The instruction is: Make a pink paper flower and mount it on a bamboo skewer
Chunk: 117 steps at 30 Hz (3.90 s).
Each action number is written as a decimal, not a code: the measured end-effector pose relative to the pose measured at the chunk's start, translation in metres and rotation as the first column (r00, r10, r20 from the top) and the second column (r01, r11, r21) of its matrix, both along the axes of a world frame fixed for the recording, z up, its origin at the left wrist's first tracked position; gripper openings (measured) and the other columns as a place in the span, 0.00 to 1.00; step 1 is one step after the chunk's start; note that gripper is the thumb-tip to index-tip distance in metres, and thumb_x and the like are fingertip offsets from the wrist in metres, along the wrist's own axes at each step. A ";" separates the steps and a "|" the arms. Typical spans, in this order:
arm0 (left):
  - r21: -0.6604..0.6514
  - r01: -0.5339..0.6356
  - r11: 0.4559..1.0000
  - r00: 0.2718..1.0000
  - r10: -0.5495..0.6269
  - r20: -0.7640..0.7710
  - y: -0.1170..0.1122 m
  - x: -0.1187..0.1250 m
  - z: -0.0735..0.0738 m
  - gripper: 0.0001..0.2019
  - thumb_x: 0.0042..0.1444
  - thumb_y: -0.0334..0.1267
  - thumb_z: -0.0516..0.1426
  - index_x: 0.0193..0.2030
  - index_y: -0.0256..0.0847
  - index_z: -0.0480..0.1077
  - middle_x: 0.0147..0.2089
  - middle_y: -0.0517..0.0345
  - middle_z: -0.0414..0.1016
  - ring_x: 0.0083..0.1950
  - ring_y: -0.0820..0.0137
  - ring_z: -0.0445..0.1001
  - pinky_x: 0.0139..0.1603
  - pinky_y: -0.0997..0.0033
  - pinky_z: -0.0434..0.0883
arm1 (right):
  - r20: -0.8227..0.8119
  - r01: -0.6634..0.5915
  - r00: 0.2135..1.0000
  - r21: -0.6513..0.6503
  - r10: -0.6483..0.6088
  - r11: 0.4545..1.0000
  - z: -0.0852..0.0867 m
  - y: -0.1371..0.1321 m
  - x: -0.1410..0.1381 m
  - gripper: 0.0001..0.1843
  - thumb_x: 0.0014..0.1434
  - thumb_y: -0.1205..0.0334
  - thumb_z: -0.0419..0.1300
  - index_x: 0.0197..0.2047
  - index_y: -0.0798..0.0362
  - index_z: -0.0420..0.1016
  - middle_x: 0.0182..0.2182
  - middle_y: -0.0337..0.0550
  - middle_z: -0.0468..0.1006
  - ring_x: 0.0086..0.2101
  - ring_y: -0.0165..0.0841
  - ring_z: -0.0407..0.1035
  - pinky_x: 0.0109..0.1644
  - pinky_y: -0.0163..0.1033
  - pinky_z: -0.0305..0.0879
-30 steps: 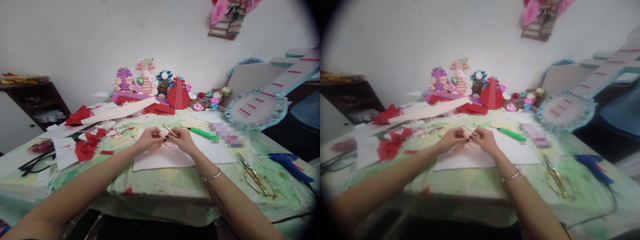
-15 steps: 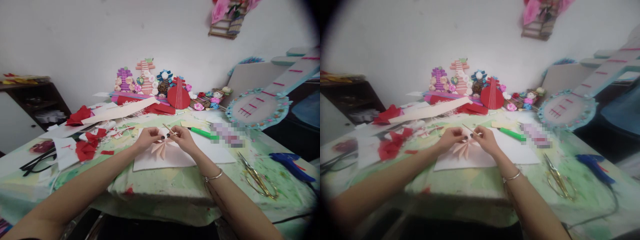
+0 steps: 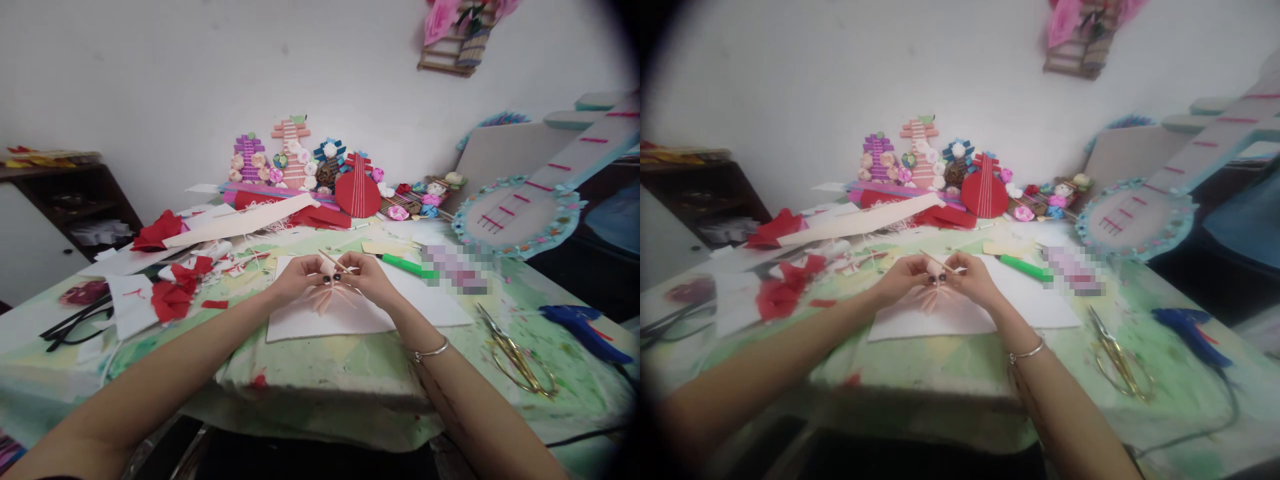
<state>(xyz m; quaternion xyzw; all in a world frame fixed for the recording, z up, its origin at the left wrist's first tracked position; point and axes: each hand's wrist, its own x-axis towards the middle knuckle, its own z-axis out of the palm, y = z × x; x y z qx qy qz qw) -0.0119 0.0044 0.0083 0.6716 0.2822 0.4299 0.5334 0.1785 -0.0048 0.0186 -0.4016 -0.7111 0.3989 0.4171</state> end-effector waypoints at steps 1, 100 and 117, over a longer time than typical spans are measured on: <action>0.005 0.010 1.000 1.000 -0.010 0.005 0.001 0.000 -0.001 0.11 0.46 0.38 0.65 0.32 0.33 0.72 0.33 0.54 0.75 0.34 0.71 0.73 0.38 0.72 0.68 | -0.017 -0.004 1.000 -0.001 0.004 1.000 0.001 0.000 0.000 0.14 0.46 0.56 0.65 0.35 0.55 0.70 0.32 0.40 0.74 0.29 0.29 0.69 0.31 0.33 0.66; 0.016 -0.158 0.987 0.987 0.158 0.023 -0.014 0.002 0.018 0.12 0.42 0.38 0.66 0.32 0.32 0.74 0.30 0.52 0.78 0.32 0.67 0.76 0.35 0.69 0.73 | 0.285 -0.015 0.953 0.391 -0.105 0.920 0.011 -0.010 0.000 0.13 0.60 0.61 0.53 0.31 0.54 0.77 0.24 0.39 0.76 0.24 0.27 0.64 0.29 0.32 0.55; 0.039 -0.108 0.993 0.994 0.108 0.004 -0.011 0.001 0.013 0.13 0.43 0.40 0.65 0.35 0.33 0.77 0.33 0.51 0.79 0.33 0.69 0.76 0.35 0.71 0.73 | 0.264 0.062 0.938 0.512 -0.226 0.856 0.007 -0.010 0.003 0.14 0.58 0.66 0.55 0.44 0.49 0.78 0.33 0.41 0.81 0.30 0.29 0.72 0.33 0.32 0.64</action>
